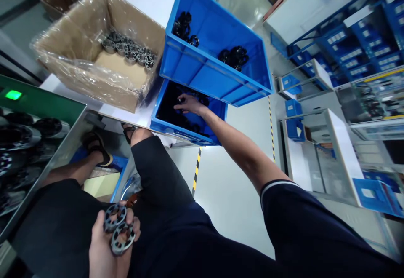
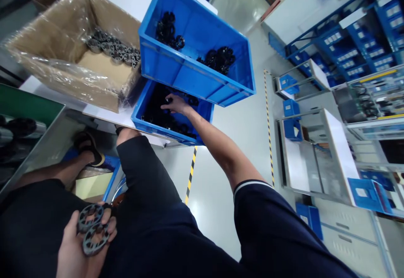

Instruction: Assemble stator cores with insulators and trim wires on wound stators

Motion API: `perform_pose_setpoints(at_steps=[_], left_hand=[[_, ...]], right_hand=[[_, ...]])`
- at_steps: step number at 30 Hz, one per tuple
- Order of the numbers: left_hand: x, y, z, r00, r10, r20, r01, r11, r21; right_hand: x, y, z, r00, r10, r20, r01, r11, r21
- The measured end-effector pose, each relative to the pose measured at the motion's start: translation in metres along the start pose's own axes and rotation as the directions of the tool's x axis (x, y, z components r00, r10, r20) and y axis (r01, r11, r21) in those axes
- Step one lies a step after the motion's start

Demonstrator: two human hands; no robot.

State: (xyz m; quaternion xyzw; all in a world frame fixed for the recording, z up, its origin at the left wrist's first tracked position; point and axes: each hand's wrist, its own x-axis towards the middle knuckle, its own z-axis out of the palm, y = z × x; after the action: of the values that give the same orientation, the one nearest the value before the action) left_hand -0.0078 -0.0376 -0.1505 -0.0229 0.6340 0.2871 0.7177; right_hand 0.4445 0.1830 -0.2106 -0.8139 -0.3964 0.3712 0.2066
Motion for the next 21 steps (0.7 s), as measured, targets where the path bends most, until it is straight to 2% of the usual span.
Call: perform_pose_setpoints(at_steps=[3,6,9,13,17,19,21], left_hand=[[0.002,0.005,0.0,0.998,0.063,0.006,-0.063,0.998,0.005],[0.004,0.007,-0.006,0.995,0.089,0.04,-0.089,0.996,0.013],[0.004,0.007,-0.013,0.989,0.116,0.094,-0.118,0.993,0.023],[-0.003,0.003,-0.018,0.983,0.134,0.129,-0.139,0.99,0.028],[-0.01,-0.002,-0.027,0.966,0.211,0.149,-0.22,0.975,0.043],[-0.012,-0.004,-0.029,0.938,0.291,0.188,-0.305,0.951,0.05],[-0.016,-0.005,-0.027,0.884,0.38,0.272,-0.41,0.91,0.06]], right_hand=[[0.004,0.003,0.008,0.999,0.029,0.043,-0.032,0.997,0.063],[-0.004,0.008,-0.002,1.0,0.018,-0.001,-0.018,0.992,0.122],[-0.024,0.014,-0.015,0.999,-0.001,-0.054,0.011,0.983,0.185],[-0.062,0.02,-0.022,0.996,-0.034,-0.087,0.059,0.954,0.293],[-0.109,0.011,-0.024,0.98,-0.118,-0.16,0.17,0.916,0.364],[-0.141,0.0,-0.017,0.966,-0.184,-0.181,0.242,0.89,0.387],[-0.182,-0.015,0.001,0.943,-0.295,-0.153,0.333,0.833,0.442]])
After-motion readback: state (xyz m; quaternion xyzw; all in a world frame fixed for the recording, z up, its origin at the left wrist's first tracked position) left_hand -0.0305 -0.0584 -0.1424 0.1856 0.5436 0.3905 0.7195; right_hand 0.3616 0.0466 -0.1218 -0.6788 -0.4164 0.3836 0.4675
